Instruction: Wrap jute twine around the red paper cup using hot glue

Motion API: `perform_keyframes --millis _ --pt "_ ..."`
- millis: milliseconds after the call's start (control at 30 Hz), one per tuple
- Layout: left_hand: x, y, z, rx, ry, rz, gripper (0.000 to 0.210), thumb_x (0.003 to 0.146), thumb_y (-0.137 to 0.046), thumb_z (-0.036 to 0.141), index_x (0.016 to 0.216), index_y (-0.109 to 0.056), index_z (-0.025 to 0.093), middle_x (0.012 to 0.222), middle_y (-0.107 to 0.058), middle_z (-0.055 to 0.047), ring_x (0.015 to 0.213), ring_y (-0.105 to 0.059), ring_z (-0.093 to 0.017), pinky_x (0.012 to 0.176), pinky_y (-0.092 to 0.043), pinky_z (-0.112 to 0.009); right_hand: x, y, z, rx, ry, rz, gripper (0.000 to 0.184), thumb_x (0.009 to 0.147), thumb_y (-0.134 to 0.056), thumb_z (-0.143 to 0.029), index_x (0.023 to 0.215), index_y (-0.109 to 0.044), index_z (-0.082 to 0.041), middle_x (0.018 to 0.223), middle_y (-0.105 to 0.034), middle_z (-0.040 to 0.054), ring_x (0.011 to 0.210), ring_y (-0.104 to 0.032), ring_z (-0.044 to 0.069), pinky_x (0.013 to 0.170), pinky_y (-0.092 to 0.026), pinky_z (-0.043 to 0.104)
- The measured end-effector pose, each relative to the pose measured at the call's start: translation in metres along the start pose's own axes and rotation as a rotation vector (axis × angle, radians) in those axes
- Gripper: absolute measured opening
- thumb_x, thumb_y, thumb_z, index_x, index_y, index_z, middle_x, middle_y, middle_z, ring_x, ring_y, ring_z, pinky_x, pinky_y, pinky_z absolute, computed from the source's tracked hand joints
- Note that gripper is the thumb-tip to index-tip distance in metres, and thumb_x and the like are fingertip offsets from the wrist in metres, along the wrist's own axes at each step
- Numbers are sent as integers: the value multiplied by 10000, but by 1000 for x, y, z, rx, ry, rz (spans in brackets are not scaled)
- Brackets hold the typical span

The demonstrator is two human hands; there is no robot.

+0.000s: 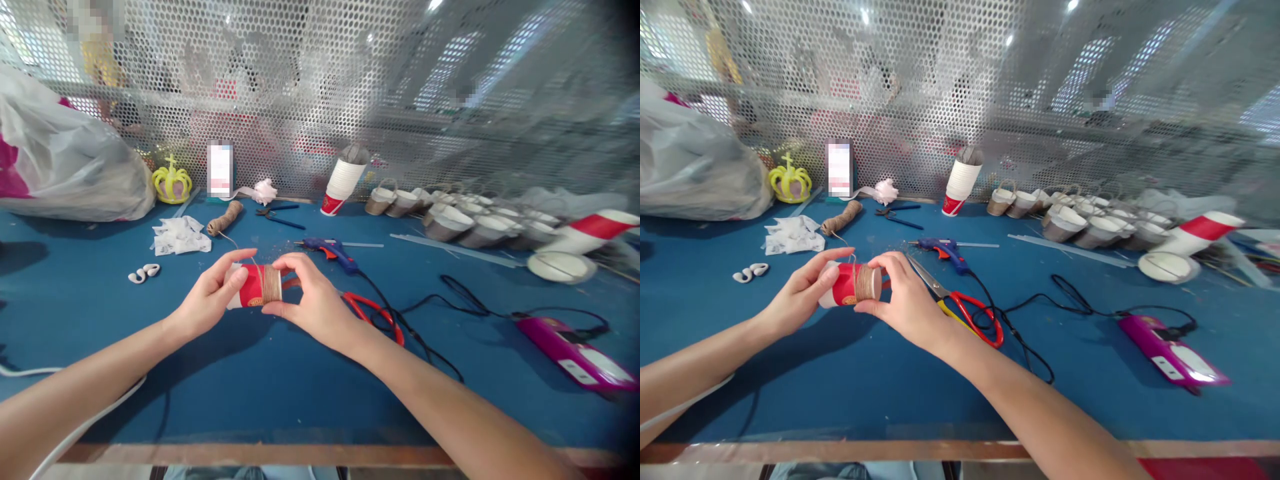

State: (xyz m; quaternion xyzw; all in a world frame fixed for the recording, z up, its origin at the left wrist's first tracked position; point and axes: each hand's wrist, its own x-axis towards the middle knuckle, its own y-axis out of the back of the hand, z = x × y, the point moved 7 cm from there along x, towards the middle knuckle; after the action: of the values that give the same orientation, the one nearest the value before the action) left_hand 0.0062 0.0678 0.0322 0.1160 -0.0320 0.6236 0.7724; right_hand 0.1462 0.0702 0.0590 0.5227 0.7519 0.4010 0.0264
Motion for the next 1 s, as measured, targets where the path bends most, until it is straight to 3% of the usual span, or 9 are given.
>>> perform_keyframes --millis 100,233,467,567,733,800,867,933,1000 --pt "1 -1 -1 63 -14 -24 356 861 -417 377 1140 -523 183 970 -614 -43 783 -572 -139 710 -455 -240 -6 -5 0 -33 56 -5 454 648 -717 -281 989 -422 -230 1071 -449 80 1017 -503 225 846 -483 413" --pt "1 -5 -3 138 -38 -65 325 866 -411 340 1103 -549 165 1083 -593 -69 909 -568 -170 779 -446 -259 -9 -11 10 87 -11 -26 407 680 -682 -320 969 -411 -226 1032 -457 73 967 -525 201 814 -507 396" --pt "0 -12 -10 178 10 -177 352 873 -382 347 1146 -511 168 985 -647 -62 814 -600 -169 719 -468 -259 -8 -14 25 212 -196 -94 390 688 -667 -273 1000 -443 -208 1030 -531 76 966 -555 194 811 -502 382" --pt "1 -12 -8 316 -41 -176 318 875 -371 340 1084 -553 183 997 -646 -47 858 -589 -176 752 -450 -263 -10 -15 28 187 -203 -88 414 676 -679 -277 1013 -451 -205 1035 -543 80 960 -558 192 810 -497 384" --pt "2 -8 -14 418 -28 -131 310 869 -361 360 1027 -559 181 821 -639 -22 698 -571 -148 632 -440 -245 -10 -17 30 164 -199 -126 397 699 -658 -312 1026 -466 -195 1030 -566 87 923 -577 179 778 -504 360" --pt "2 -7 -17 408 -13 -120 305 865 -369 365 1026 -550 181 804 -631 -21 692 -564 -147 624 -437 -246 -4 -4 33 110 -211 -123 345 730 -620 -349 1003 -492 -182 1019 -587 94 893 -590 176 765 -503 347" --pt "2 -7 -19 384 3 -117 301 861 -380 367 1032 -543 181 822 -629 -28 710 -562 -153 639 -440 -256 6 25 44 -32 -274 -28 273 779 -551 -372 956 -526 -166 969 -618 94 855 -604 171 774 -491 333" --pt "2 -6 -19 358 11 -106 297 855 -393 366 1028 -549 182 816 -628 -30 709 -560 -157 644 -440 -264 15 65 64 -288 -415 131 240 816 -491 -359 928 -552 -156 939 -636 101 842 -609 177 794 -468 327" --pt "2 -5 -17 338 9 -87 293 849 -404 366 1019 -558 183 770 -618 -20 682 -551 -154 623 -434 -260 20 93 89 -498 -582 153 173 766 -553 -313 826 -584 -154 944 -639 136 902 -597 238 806 -442 364"
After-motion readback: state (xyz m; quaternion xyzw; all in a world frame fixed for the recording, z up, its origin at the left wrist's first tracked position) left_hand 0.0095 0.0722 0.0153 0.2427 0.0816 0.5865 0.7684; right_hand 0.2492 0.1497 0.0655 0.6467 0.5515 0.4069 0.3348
